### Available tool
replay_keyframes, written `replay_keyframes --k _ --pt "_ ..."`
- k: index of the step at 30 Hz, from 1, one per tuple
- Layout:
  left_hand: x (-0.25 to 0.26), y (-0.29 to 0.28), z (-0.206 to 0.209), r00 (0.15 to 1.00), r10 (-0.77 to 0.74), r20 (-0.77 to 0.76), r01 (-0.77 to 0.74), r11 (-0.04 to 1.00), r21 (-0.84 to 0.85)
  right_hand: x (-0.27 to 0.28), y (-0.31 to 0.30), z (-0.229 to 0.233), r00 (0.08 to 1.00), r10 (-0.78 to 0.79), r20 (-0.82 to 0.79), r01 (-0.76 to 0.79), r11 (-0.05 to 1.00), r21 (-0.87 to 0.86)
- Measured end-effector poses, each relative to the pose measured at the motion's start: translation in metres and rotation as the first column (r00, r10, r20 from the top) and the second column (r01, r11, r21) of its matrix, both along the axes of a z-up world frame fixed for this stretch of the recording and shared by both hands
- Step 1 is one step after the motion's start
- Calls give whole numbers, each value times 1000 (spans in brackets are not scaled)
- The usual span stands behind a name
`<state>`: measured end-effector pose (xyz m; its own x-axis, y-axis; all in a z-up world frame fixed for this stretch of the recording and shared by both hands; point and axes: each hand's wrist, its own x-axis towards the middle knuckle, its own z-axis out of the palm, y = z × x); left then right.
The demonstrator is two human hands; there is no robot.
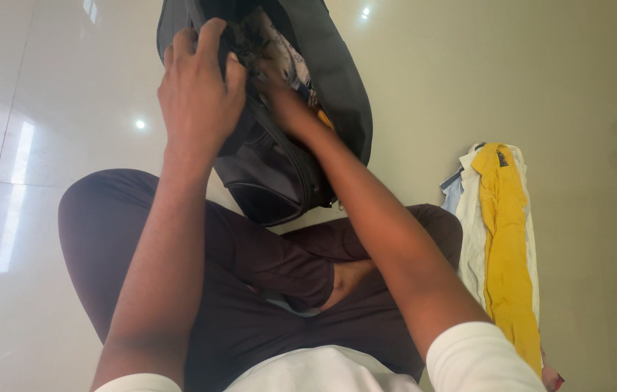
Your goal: The person folds a floral patterned shirt by hand, places it into a black bag, and then spreads a yellow shirt on the floor to begin buttoning it.
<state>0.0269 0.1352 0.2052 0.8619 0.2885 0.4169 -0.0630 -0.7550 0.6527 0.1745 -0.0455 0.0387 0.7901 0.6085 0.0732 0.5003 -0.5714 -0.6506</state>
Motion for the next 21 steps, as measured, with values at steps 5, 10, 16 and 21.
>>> replay_keyframes --k 5,10,16,21 --pt "-1 9 -4 997 -4 73 3 1000 20 -123 -67 154 830 -134 541 124 991 55" --pt "-4 12 -4 996 -58 66 51 994 98 -181 -92 137 426 -458 780 510 834 210" --pt "0 -3 -3 988 3 155 -71 899 433 -154 -131 75 875 -465 -139 468 734 492" --pt "49 8 23 960 -269 -73 244 682 690 -145 -136 83 981 -191 16 160 864 478"
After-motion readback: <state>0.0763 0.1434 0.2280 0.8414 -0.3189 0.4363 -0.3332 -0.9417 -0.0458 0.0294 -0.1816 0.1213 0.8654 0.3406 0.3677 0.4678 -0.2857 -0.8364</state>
